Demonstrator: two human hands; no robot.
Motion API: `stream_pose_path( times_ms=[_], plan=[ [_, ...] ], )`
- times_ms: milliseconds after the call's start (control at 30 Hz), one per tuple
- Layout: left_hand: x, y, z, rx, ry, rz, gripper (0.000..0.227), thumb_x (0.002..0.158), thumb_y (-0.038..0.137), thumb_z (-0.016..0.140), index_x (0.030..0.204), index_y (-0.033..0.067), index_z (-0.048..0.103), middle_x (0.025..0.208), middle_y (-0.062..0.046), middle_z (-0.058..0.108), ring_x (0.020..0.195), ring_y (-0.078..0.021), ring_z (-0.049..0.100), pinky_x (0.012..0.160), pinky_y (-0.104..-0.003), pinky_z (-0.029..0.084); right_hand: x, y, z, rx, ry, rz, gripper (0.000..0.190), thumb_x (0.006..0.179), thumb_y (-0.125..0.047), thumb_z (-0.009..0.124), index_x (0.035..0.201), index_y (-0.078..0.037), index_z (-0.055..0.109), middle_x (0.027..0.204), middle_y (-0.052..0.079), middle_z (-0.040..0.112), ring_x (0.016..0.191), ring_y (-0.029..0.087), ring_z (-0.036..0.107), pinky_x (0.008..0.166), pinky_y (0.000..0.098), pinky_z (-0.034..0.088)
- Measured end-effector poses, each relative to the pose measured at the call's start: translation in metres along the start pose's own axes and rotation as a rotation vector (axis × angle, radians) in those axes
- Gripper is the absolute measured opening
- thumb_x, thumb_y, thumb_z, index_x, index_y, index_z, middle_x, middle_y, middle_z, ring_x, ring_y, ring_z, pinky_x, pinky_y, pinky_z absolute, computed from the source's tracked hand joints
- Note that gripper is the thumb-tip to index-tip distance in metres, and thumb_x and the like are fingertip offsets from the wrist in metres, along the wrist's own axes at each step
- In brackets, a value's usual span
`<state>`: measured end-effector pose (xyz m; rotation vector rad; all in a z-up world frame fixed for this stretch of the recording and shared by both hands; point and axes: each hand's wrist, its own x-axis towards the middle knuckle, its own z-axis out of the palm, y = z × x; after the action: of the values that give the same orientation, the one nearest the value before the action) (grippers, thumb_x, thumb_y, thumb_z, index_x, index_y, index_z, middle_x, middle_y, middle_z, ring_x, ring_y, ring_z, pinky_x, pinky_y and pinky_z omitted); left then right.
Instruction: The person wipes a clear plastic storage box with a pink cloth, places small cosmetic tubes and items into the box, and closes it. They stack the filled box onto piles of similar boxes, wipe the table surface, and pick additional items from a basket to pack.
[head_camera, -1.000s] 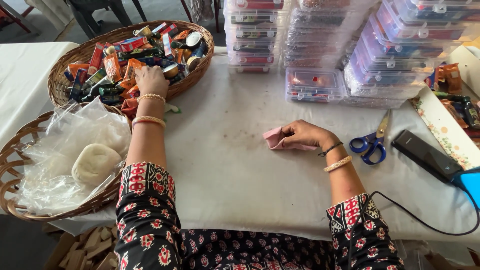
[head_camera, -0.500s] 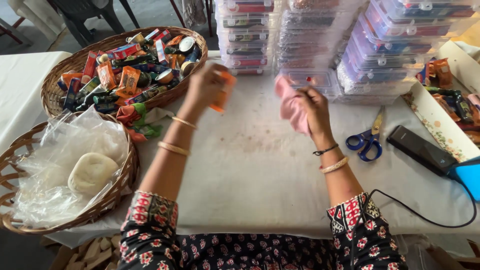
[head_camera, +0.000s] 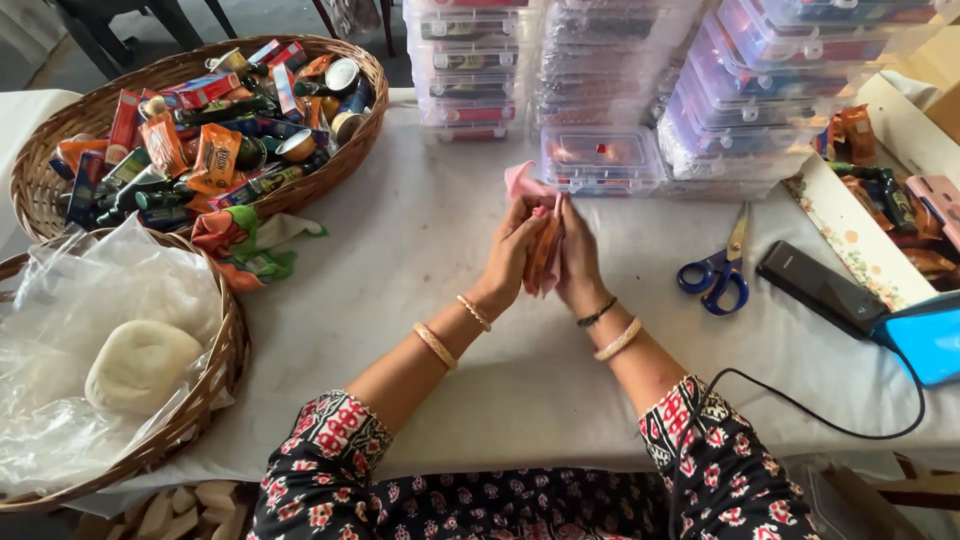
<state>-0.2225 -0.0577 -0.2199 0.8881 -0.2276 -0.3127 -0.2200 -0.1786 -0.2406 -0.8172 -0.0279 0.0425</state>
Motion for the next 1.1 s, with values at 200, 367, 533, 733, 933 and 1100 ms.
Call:
stream_pose_path(
  times_ms=[200, 367, 533, 733, 933, 1100],
  plan=[
    [-0.024, 0.027, 0.006, 1.057, 0.201, 0.870, 0.026, 0.108, 0.027, 0.057, 0.127, 0.0101, 0.056, 0.127, -0.019, 0.051, 0.124, -0.0316, 0.048, 0.112, -0.047, 0.039, -0.026, 0.040, 0.041, 0.005, -0.050, 0.029, 0.048, 0.111, -0.040, 0.036, 0.143, -0.009, 0.051, 0.127, -0.002, 0.065, 0.117, 0.010, 0.061, 0.103, 0.0270, 0.048],
    [-0.026, 0.039, 0.013, 1.289, 0.210, 0.684, 0.036, 0.103, 0.032, 0.056, 0.134, 0.0124, 0.057, 0.131, -0.017, 0.055, 0.126, -0.0358, 0.046, 0.109, -0.051, 0.034, -0.029, 0.042, 0.042, -0.127, 0.013, 0.038, 0.046, 0.105, -0.042, 0.034, 0.140, -0.016, 0.050, 0.130, -0.008, 0.063, 0.122, 0.005, 0.058, 0.106, 0.0253, 0.046],
    [-0.012, 0.012, -0.001, 1.071, 0.004, 0.625, 0.060, 0.102, 0.033, 0.061, 0.150, 0.0062, 0.037, 0.139, -0.024, 0.055, 0.127, -0.0389, 0.054, 0.104, -0.051, 0.039, -0.005, 0.034, -0.002, -0.183, -0.006, -0.168, 0.037, 0.116, -0.039, 0.043, 0.121, -0.005, 0.059, 0.103, -0.003, 0.060, 0.098, 0.008, 0.058, 0.086, 0.0272, 0.050],
    [0.000, 0.008, -0.022, 0.625, 0.001, 0.154, 0.056, 0.102, 0.027, 0.058, 0.151, 0.0082, 0.038, 0.099, -0.015, 0.069, 0.075, -0.0198, 0.064, 0.066, -0.031, 0.054, -0.023, -0.020, 0.042, -0.589, 0.023, -0.266, 0.041, 0.110, -0.039, 0.044, 0.118, -0.007, 0.067, 0.066, -0.004, 0.054, 0.050, 0.004, 0.049, 0.043, 0.0225, 0.043],
    [0.025, -0.007, -0.059, 0.424, 0.022, 0.321, 0.037, 0.101, 0.024, 0.065, 0.128, -0.0010, 0.061, 0.114, 0.003, 0.060, 0.102, -0.0069, 0.065, 0.081, -0.029, 0.062, -0.011, -0.033, 0.027, -0.976, -0.012, -0.377, 0.027, 0.107, -0.028, 0.059, 0.110, -0.003, 0.069, 0.066, -0.003, 0.061, 0.043, 0.004, 0.050, 0.036, 0.0224, 0.037],
    [0.024, 0.000, -0.061, 0.372, -0.010, 0.132, 0.034, 0.106, 0.023, 0.064, 0.128, -0.0023, 0.068, 0.101, -0.004, 0.071, 0.083, -0.0090, 0.062, 0.066, -0.027, 0.052, -0.004, -0.040, 0.013, -1.178, 0.012, -0.359, 0.026, 0.103, -0.027, 0.068, 0.104, -0.001, 0.072, 0.068, 0.003, 0.064, 0.053, 0.007, 0.050, 0.047, 0.0271, 0.042]
  ],
)
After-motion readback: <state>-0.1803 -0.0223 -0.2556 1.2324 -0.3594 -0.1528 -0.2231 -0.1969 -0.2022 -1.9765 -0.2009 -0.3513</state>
